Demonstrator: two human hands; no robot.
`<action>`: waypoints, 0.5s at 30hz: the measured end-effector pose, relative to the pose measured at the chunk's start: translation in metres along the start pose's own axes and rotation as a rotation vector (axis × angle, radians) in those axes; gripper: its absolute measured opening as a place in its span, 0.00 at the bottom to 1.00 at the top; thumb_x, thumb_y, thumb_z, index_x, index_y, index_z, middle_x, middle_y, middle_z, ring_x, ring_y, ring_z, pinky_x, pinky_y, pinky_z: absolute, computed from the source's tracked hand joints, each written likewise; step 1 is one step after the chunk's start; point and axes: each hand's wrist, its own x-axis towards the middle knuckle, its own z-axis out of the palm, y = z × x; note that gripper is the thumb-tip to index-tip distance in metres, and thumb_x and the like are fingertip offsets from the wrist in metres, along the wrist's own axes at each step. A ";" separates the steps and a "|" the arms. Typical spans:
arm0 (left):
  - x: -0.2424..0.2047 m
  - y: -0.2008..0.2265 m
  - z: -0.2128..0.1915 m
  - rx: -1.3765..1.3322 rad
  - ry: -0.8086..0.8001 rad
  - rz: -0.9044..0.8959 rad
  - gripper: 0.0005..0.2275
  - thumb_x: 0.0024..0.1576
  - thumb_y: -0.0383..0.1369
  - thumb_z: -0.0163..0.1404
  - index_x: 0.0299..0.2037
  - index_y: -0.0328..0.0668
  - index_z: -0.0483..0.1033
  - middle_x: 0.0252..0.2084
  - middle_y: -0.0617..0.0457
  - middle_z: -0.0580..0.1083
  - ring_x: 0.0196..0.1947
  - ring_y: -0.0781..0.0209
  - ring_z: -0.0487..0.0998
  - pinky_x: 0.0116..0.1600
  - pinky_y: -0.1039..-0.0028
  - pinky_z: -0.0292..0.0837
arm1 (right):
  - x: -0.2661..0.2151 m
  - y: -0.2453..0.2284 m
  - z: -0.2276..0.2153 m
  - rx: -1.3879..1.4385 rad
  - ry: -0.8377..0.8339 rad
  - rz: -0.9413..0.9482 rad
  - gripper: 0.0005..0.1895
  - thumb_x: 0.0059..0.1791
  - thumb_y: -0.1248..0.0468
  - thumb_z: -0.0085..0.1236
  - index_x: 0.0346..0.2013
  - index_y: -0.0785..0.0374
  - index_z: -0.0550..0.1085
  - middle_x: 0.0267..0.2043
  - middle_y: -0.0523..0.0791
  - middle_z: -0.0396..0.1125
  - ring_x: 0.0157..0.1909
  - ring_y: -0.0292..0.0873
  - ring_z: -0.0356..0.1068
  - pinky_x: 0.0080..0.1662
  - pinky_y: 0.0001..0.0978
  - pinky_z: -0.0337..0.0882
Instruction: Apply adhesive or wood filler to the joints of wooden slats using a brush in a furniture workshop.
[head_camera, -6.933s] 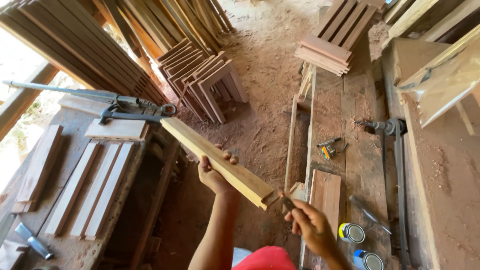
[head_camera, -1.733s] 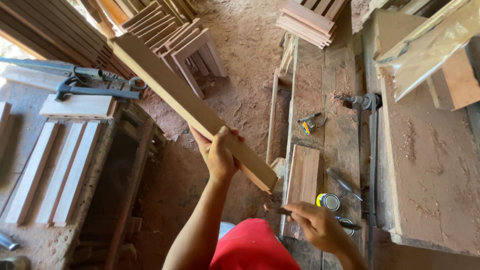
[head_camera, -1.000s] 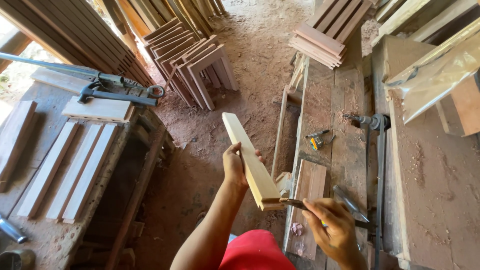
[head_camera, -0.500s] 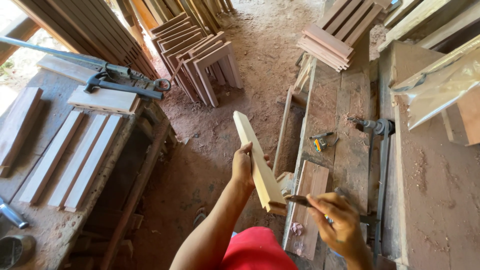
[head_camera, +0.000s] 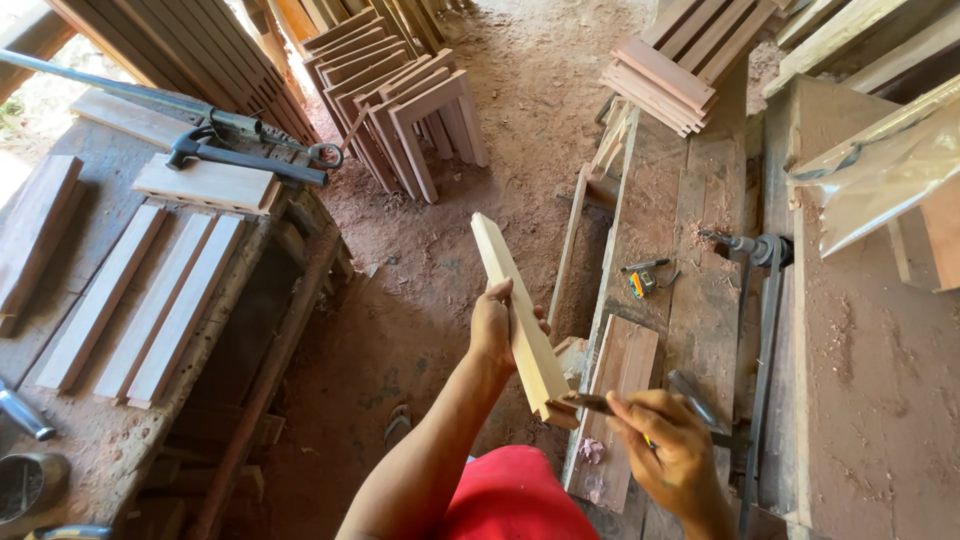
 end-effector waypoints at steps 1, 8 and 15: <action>0.002 0.002 0.001 -0.001 0.000 0.004 0.23 0.65 0.40 0.36 0.65 0.30 0.56 0.28 0.47 0.68 0.23 0.60 0.70 0.26 0.74 0.69 | 0.003 -0.002 0.003 0.002 0.000 -0.004 0.15 0.44 0.68 0.63 0.45 0.57 0.77 0.33 0.36 0.72 0.29 0.32 0.59 0.33 0.23 0.59; 0.001 -0.002 0.003 0.049 0.011 0.034 0.21 0.66 0.39 0.36 0.65 0.33 0.57 0.30 0.47 0.67 0.23 0.59 0.70 0.28 0.71 0.71 | 0.008 -0.003 0.007 -0.123 0.092 -0.081 0.18 0.46 0.71 0.62 0.49 0.55 0.76 0.35 0.37 0.72 0.28 0.32 0.61 0.35 0.25 0.60; 0.001 0.011 -0.004 -0.007 -0.003 0.060 0.24 0.65 0.39 0.37 0.67 0.28 0.57 0.26 0.49 0.70 0.21 0.61 0.71 0.27 0.73 0.71 | -0.008 -0.005 0.004 0.044 0.053 -0.007 0.20 0.46 0.68 0.62 0.53 0.54 0.75 0.35 0.36 0.71 0.27 0.30 0.57 0.32 0.23 0.58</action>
